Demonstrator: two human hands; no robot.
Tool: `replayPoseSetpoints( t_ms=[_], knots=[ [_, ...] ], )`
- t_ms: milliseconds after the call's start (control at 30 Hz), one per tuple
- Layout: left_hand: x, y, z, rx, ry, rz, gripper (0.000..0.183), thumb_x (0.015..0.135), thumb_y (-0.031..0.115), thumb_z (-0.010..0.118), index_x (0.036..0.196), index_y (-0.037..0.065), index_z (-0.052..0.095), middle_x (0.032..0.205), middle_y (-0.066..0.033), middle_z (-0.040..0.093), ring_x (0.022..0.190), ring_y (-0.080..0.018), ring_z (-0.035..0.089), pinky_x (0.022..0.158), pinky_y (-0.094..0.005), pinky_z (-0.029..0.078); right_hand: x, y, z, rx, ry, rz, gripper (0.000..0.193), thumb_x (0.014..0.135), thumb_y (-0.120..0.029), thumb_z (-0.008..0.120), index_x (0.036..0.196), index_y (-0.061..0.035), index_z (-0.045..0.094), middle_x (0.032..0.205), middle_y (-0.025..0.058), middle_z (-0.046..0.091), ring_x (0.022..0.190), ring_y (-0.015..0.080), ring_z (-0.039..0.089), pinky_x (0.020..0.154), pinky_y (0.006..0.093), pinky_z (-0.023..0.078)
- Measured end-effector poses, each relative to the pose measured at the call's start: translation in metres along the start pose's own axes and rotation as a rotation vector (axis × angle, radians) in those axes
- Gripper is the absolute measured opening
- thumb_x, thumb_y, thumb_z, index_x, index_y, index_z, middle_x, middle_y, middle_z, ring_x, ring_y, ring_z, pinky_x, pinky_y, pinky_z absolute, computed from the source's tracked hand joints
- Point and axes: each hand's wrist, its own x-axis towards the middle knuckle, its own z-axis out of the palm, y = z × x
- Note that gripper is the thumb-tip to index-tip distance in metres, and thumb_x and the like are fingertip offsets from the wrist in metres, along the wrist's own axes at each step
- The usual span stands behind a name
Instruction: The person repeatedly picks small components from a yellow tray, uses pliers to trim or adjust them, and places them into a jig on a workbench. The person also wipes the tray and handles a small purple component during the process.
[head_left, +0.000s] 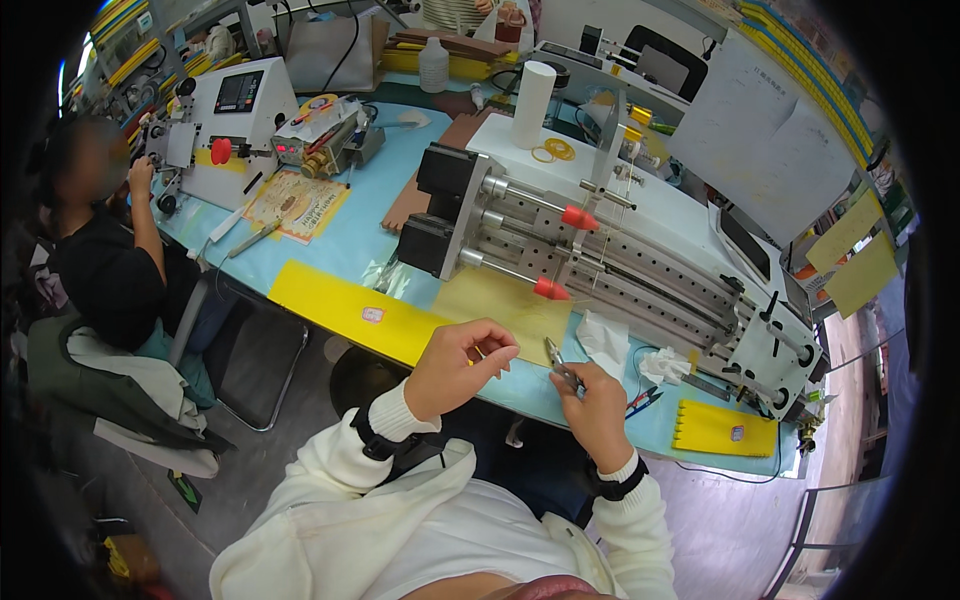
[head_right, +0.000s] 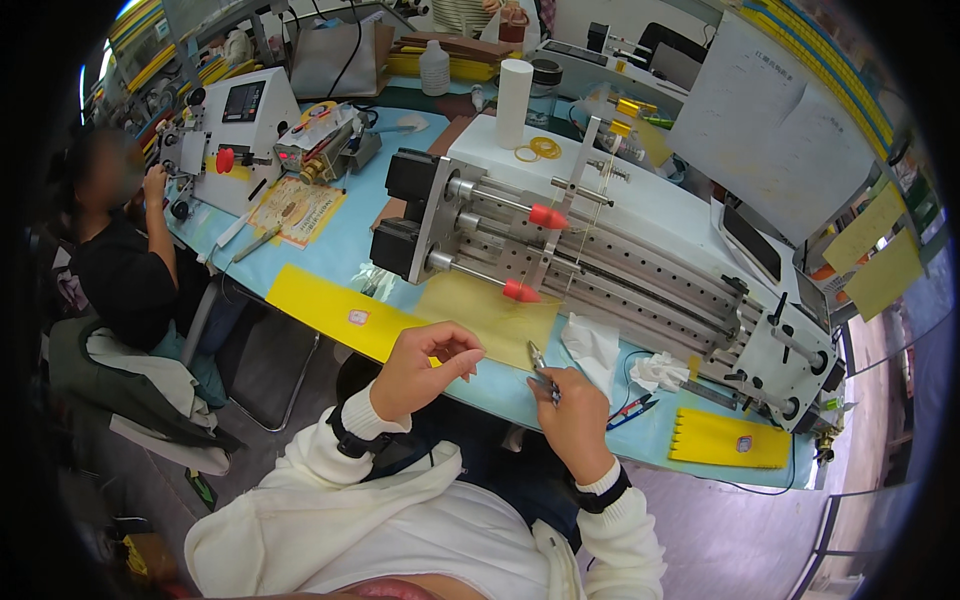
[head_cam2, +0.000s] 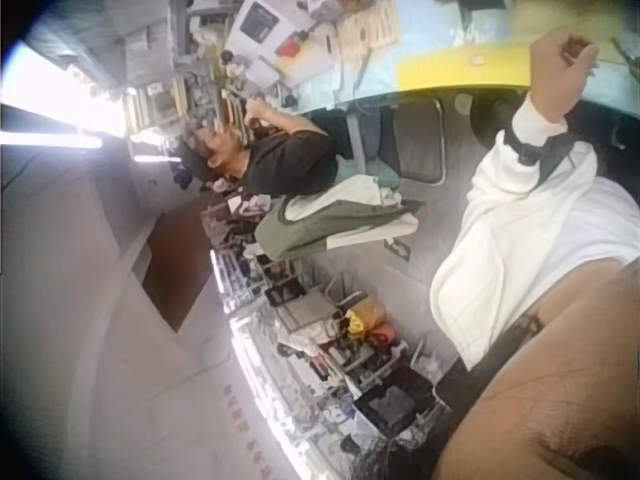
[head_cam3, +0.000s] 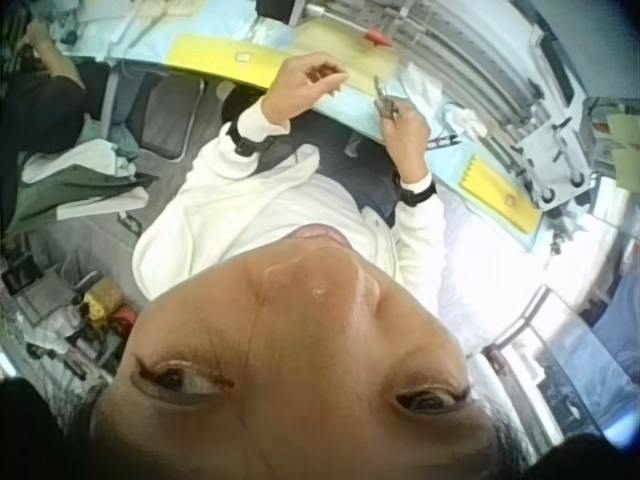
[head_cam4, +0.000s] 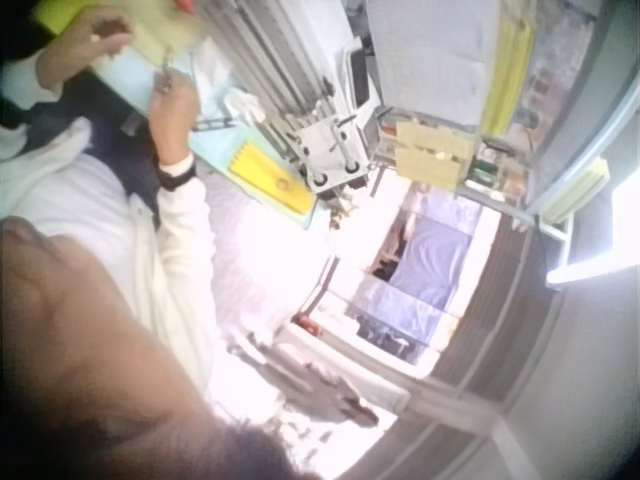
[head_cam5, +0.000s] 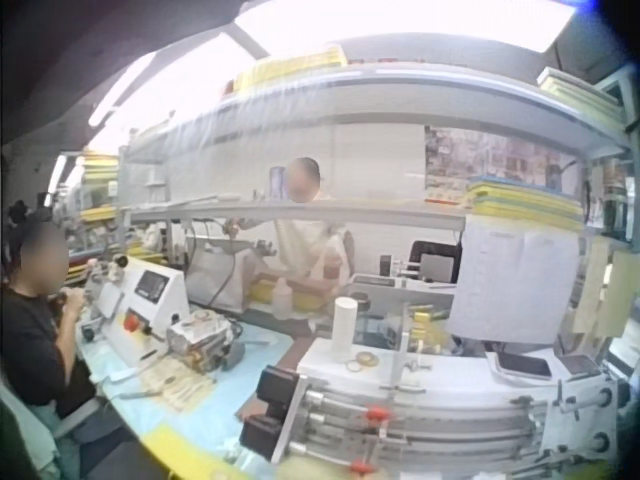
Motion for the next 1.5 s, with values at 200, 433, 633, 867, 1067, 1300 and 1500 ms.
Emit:
replayPoseSetpoints(
  t_ms=[200,433,633,867,1067,1300,1500],
  knots=[
    [0.004,-0.004,-0.002,-0.021,0.002,-0.003,0.012,0.093,0.009,0.070,0.097,-0.001,0.068,0.079,-0.0036,0.069,0.070,-0.0088,0.066,0.066,-0.0216,0.052,0.015,0.002,0.017,-0.241,0.059,0.054,0.035,0.083,-0.022,0.077,0.109,-0.0032,0.062,0.097,0.0161,0.068,0.076,0.0367,0.068,0.063,0.0431,0.053],
    [0.006,-0.004,-0.001,-0.011,0.010,0.015,0.012,0.093,0.010,0.069,0.097,-0.001,0.068,0.079,-0.0044,0.071,0.069,-0.0096,0.067,0.062,-0.0224,0.051,0.022,0.009,0.028,-0.403,-0.028,0.084,0.032,0.084,-0.025,0.077,0.097,-0.0040,0.056,0.096,0.0136,0.060,0.072,0.0375,0.066,0.060,0.0442,0.053],
    [0.008,-0.005,-0.005,0.014,0.033,0.003,0.010,0.093,0.008,0.070,0.096,-0.001,0.068,0.080,-0.0040,0.069,0.070,-0.0089,0.066,0.066,-0.0222,0.052,0.020,0.007,0.014,-0.243,0.048,-0.035,0.031,0.086,-0.024,0.078,0.096,-0.0044,0.056,0.087,0.0146,0.065,0.070,0.0381,0.066,0.057,0.0438,0.049],
    [0.020,-0.007,-0.004,0.072,0.249,0.157,0.008,0.091,0.007,0.071,0.096,0.001,0.069,0.082,-0.0046,0.069,0.069,-0.0110,0.064,0.059,-0.0232,0.047,0.018,-0.005,-0.013,0.005,0.121,-0.147,0.028,0.085,-0.015,0.080,0.102,-0.0042,0.060,0.079,0.0120,0.069,0.064,0.0329,0.066,0.054,0.0357,0.048],
    [0.043,0.009,0.009,0.363,0.358,0.369,0.013,0.087,0.007,0.073,0.099,0.004,0.071,0.091,-0.0059,0.065,0.067,-0.0145,0.060,0.056,-0.0271,0.043,0.028,-0.013,-0.023,0.114,0.203,-0.129,0.023,0.085,-0.006,0.077,0.104,-0.0020,0.065,0.082,0.0121,0.069,0.067,0.0270,0.067,0.061,0.0305,0.050],
    [0.069,0.007,0.034,0.684,0.465,0.582,0.017,0.083,0.007,0.076,0.100,0.004,0.072,0.094,-0.0094,0.064,0.072,-0.0243,0.063,0.060,-0.0313,0.049,0.038,-0.012,-0.017,0.200,0.275,-0.027,0.022,0.089,-0.013,0.076,0.105,-0.0012,0.066,0.078,0.0079,0.065,0.060,0.0163,0.057,0.058,0.0277,0.045],
    [0.065,-0.011,0.038,-0.078,0.220,0.317,0.010,0.096,0.007,0.066,0.102,0.000,0.062,0.084,-0.0064,0.067,0.067,-0.0117,0.062,0.058,-0.0242,0.047,0.041,-0.006,-0.006,0.365,0.201,0.079,0.021,0.090,-0.017,0.078,0.099,-0.0001,0.070,0.063,0.0008,0.052,0.057,0.0058,0.039,0.052,0.0245,0.031]
  ],
)
